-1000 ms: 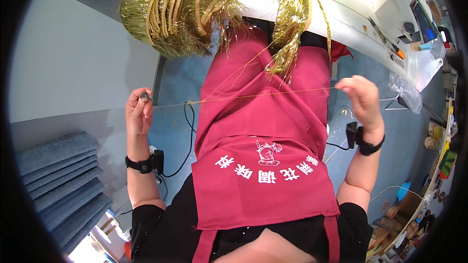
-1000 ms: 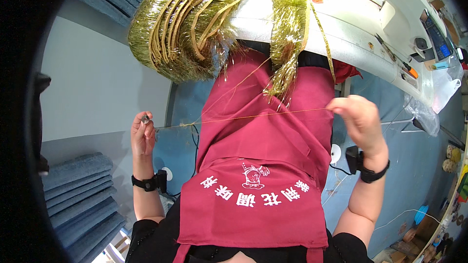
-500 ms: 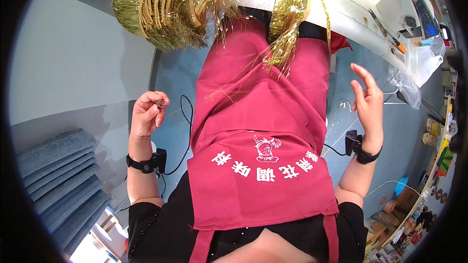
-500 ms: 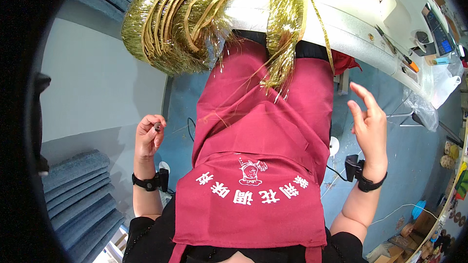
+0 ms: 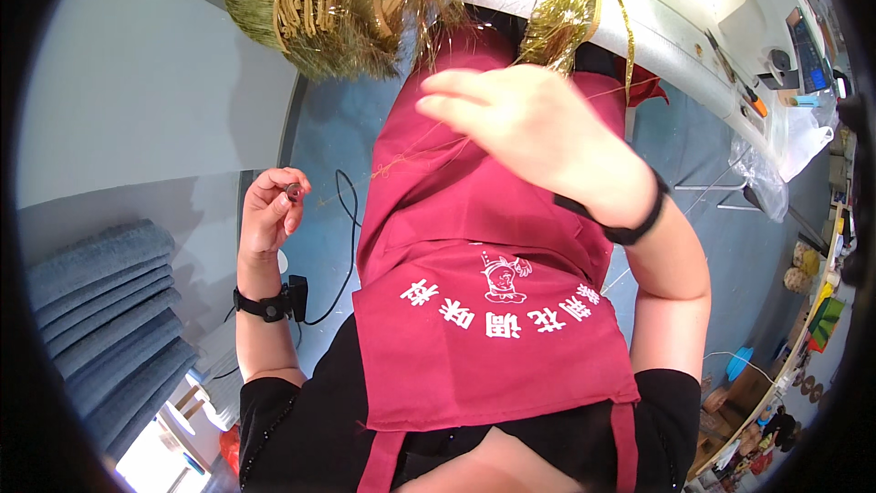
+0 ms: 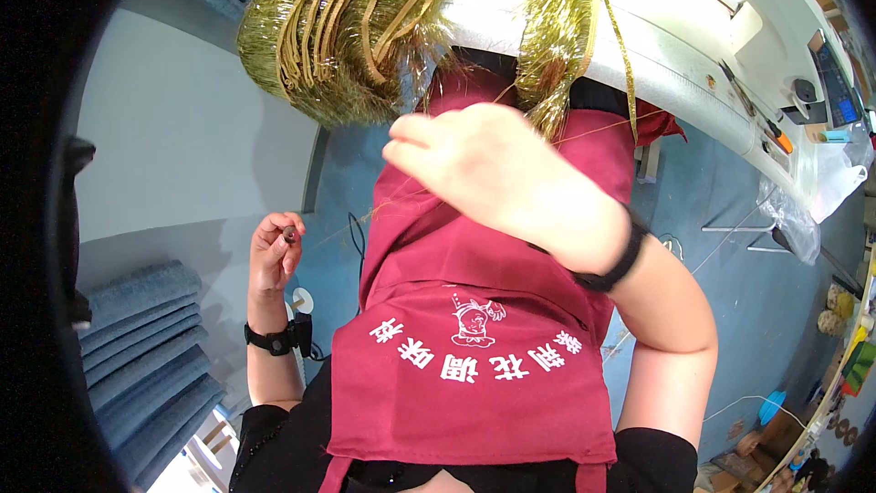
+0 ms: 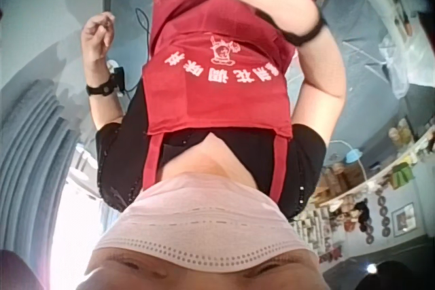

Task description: The person threads a sewing machine with gold thread, winds the bobbin, and prepares the machine for sewing. They guide the thread through the machine's tensioners and needle area, then wind the bobbin and place it into the machine.

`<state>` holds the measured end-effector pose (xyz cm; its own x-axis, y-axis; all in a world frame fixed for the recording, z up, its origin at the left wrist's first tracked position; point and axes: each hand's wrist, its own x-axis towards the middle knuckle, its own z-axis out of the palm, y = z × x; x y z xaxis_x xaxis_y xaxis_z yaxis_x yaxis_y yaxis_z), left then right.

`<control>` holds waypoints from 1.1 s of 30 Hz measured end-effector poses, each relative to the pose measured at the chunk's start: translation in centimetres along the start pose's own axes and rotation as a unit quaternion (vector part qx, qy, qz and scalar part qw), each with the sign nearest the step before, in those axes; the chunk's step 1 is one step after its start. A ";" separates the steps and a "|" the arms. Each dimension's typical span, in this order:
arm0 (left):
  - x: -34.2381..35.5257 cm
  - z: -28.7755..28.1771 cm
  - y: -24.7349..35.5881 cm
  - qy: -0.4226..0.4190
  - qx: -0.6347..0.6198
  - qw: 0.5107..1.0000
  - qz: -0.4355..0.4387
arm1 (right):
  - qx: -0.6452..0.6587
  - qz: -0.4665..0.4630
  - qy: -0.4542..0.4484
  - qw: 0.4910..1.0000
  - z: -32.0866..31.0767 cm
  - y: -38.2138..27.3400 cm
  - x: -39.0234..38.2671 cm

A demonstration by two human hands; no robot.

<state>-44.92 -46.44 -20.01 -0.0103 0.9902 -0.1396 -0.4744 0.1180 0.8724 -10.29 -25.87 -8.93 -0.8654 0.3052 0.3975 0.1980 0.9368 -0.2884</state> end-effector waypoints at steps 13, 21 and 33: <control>-0.7 -2.4 -0.7 0.032 0.007 0.999 -0.027 | 0.240 0.258 0.189 0.917 -0.8 9.1 0.5; -0.3 -5.0 -2.1 0.074 0.014 0.995 -0.058 | 0.254 0.292 0.386 0.838 -5.6 13.6 -2.6; -0.6 -8.3 -3.9 0.119 0.046 0.988 -0.082 | 0.167 0.357 0.516 0.761 -11.1 16.2 -6.4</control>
<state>-50.40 -48.14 -27.21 -0.1526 0.9122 -0.3802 -0.4044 0.2934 0.8662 3.58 -10.80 -6.47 0.2634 0.8490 0.4581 0.1709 0.4263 -0.8883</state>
